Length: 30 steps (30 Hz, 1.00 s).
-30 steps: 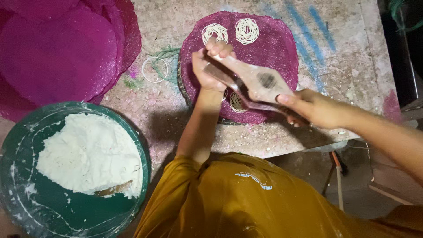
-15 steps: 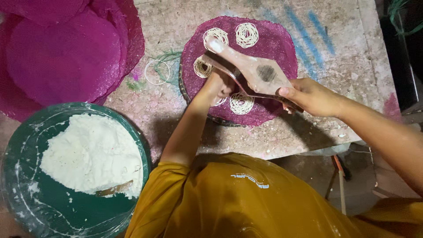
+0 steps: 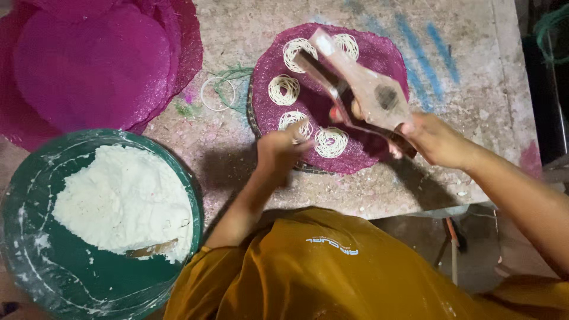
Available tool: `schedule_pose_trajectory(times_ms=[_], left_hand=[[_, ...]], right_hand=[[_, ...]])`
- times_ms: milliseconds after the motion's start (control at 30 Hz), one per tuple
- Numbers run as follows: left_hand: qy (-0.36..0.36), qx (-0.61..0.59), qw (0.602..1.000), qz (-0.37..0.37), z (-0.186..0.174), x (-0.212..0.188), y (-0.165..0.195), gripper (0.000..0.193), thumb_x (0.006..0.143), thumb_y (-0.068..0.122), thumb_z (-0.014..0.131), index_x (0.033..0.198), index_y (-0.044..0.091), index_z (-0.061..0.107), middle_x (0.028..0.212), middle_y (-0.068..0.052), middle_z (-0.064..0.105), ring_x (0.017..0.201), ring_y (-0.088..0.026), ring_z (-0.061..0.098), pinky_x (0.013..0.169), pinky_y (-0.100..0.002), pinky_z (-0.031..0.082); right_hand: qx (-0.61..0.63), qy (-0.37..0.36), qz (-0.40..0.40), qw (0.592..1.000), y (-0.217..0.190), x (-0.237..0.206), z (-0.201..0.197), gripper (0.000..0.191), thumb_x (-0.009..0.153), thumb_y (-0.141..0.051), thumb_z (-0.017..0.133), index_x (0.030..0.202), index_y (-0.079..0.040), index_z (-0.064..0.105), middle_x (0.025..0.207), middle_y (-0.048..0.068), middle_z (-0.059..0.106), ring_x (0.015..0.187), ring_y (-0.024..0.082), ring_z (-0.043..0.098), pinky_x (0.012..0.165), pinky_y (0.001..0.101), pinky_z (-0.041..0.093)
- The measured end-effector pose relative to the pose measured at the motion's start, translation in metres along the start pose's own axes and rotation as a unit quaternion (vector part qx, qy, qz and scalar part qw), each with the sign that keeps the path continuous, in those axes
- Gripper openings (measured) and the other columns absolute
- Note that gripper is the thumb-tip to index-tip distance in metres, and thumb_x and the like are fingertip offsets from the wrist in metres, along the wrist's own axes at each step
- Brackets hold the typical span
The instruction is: The person fills a hand-held extruder press with white dough from a green basin, squeezes the press to extrude noodle-like strands into circular nests on a pink tray, and places each finished nest on the tray, repeating the cycle until the tray is filled with nests.
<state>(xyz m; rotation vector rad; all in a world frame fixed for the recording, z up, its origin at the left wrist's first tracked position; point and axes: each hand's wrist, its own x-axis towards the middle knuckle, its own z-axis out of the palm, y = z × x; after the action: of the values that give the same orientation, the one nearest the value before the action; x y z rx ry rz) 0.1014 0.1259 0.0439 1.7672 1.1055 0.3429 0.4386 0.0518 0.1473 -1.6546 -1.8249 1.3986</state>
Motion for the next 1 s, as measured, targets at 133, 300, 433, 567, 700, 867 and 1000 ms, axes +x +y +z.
schedule_pose_trajectory(times_ms=[133, 300, 433, 567, 700, 867, 1000], left_hand=[[-0.057, -0.673, 0.73, 0.103, -0.039, 0.065, 0.023, 0.077, 0.089, 0.054, 0.064, 0.144, 0.002, 0.051, 0.141, -0.016, 0.064, 0.136, -0.028, 0.062, 0.116, -0.046, 0.045], [-0.141, -0.803, 0.501, 0.29, -0.052, 0.107, 0.053, 0.051, 0.101, 0.058, 0.053, 0.118, 0.011, 0.058, 0.104, -0.003, 0.06, 0.108, -0.021, 0.061, 0.112, -0.042, 0.046], [-0.068, -0.82, 0.49, 0.288, -0.06, 0.14, 0.047, 0.034, 0.101, 0.05, 0.054, 0.095, 0.017, 0.052, 0.086, 0.002, 0.053, 0.088, -0.017, 0.053, 0.096, -0.035, 0.045], [-0.052, -0.826, 0.489, 0.275, -0.057, 0.153, 0.02, 0.032, 0.095, 0.046, 0.055, 0.087, 0.015, 0.052, 0.079, 0.002, 0.053, 0.081, -0.016, 0.05, 0.086, -0.034, 0.045], [-0.032, -0.85, 0.449, 0.274, -0.032, 0.163, 0.015, 0.027, 0.1, 0.04, 0.052, 0.088, 0.016, 0.052, 0.082, 0.002, 0.052, 0.081, -0.014, 0.05, 0.081, -0.031, 0.046], [0.003, -0.804, 0.512, 0.302, -0.044, 0.183, 0.023, 0.03, 0.1, 0.042, 0.051, 0.084, 0.017, 0.051, 0.078, 0.002, 0.053, 0.08, -0.016, 0.052, 0.084, -0.036, 0.05], [-0.048, -0.803, 0.507, 0.309, -0.06, 0.174, 0.019, 0.032, 0.097, 0.047, 0.049, 0.085, 0.017, 0.05, 0.079, 0.004, 0.05, 0.08, -0.014, 0.051, 0.082, -0.036, 0.05]], right_hand=[[0.135, -0.131, 0.093, 0.978, -0.01, 0.017, 0.007, 0.082, 0.094, -0.071, 0.03, 0.097, -0.002, 0.074, 0.082, 0.009, 0.077, 0.075, 0.019, 0.073, 0.074, 0.0369, 0.061], [0.01, -0.116, 0.2, 0.973, -0.04, 0.048, -0.012, 0.083, 0.093, -0.074, 0.024, 0.092, -0.008, 0.073, 0.076, 0.01, 0.074, 0.07, 0.021, 0.072, 0.067, 0.0404, 0.06], [-0.109, -0.032, 0.203, 0.972, -0.056, 0.074, -0.02, 0.08, 0.096, -0.071, 0.031, 0.088, -0.003, 0.072, 0.075, 0.012, 0.072, 0.069, 0.026, 0.068, 0.068, 0.0447, 0.056], [-0.083, -0.01, 0.168, 0.982, -0.059, 0.086, -0.006, 0.077, 0.095, -0.071, 0.037, 0.084, -0.002, 0.07, 0.072, 0.011, 0.07, 0.067, 0.023, 0.068, 0.067, 0.0416, 0.056], [-0.104, -0.06, 0.175, 0.977, -0.063, 0.081, -0.017, 0.076, 0.097, -0.07, 0.03, 0.086, -0.005, 0.067, 0.07, 0.011, 0.068, 0.062, 0.022, 0.069, 0.064, 0.0404, 0.058], [-0.148, -0.002, 0.194, 0.97, -0.073, 0.087, -0.026, 0.077, 0.096, -0.07, 0.035, 0.086, -0.001, 0.068, 0.067, 0.012, 0.067, 0.062, 0.023, 0.067, 0.063, 0.0395, 0.055], [-0.088, -0.004, 0.165, 0.982, -0.077, 0.089, -0.011, 0.074, 0.096, -0.069, 0.034, 0.087, -0.002, 0.065, 0.067, 0.009, 0.066, 0.06, 0.023, 0.066, 0.061, 0.0385, 0.056]])
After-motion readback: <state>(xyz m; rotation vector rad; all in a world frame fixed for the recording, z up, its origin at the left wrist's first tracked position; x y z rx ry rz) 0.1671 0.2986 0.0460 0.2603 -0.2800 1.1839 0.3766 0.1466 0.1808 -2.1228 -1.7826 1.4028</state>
